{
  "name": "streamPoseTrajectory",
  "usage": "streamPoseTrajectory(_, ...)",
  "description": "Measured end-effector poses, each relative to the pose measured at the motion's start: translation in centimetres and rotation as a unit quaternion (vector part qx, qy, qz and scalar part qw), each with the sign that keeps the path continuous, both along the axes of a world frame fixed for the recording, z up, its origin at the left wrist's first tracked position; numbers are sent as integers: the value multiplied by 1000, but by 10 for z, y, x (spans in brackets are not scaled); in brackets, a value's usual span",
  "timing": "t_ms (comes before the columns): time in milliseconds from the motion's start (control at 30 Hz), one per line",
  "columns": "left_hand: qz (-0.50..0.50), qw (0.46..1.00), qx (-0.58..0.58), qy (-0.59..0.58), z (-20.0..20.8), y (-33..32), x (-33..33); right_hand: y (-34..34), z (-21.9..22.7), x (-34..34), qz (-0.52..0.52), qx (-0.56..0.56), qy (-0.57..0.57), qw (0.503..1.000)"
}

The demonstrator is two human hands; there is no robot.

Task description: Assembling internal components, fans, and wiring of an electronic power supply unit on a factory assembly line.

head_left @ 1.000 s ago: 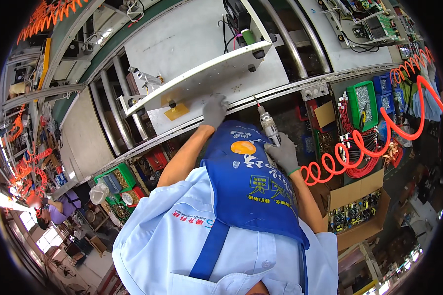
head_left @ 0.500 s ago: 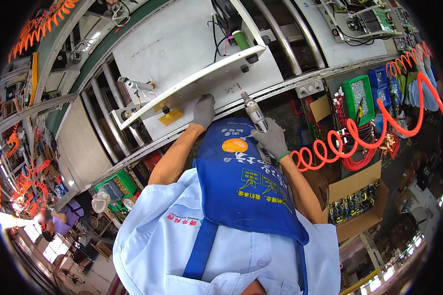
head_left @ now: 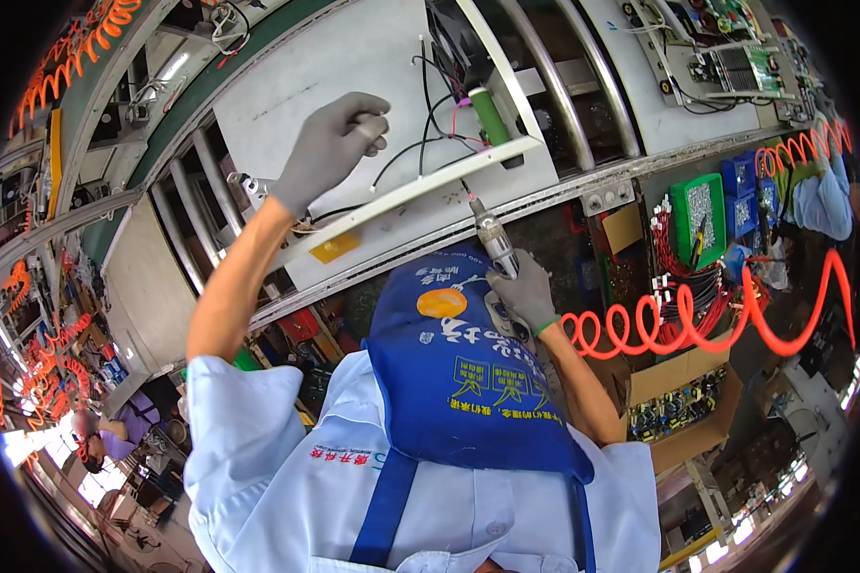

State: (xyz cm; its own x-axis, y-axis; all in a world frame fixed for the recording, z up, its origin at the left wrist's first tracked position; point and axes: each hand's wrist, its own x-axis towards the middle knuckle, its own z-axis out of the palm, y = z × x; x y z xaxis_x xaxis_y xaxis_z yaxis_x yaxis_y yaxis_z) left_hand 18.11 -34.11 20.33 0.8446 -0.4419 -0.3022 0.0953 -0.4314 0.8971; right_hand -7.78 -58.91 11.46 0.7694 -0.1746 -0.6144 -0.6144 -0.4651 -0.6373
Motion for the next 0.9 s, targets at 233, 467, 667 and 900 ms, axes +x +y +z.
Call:
streamPoseTrajectory(233, -246, 950, 70, 179, -134, -1, 19, 7, 7, 2, -35, 9, 32, 999)
streamPoseTrajectory(467, -251, 935, 56, 243, -157, -8, -12, 10, 16, 10, -55, 16, 47, 997)
streamPoseTrajectory(667, -203, 950, 69, 226, -166, 1, -16, 6, 14, 10, -49, 15, 67, 996)
streamPoseTrajectory(900, -192, 955, 86, 207, -163, 1, -24, 4, 11, 8, -25, 1, 65, 998)
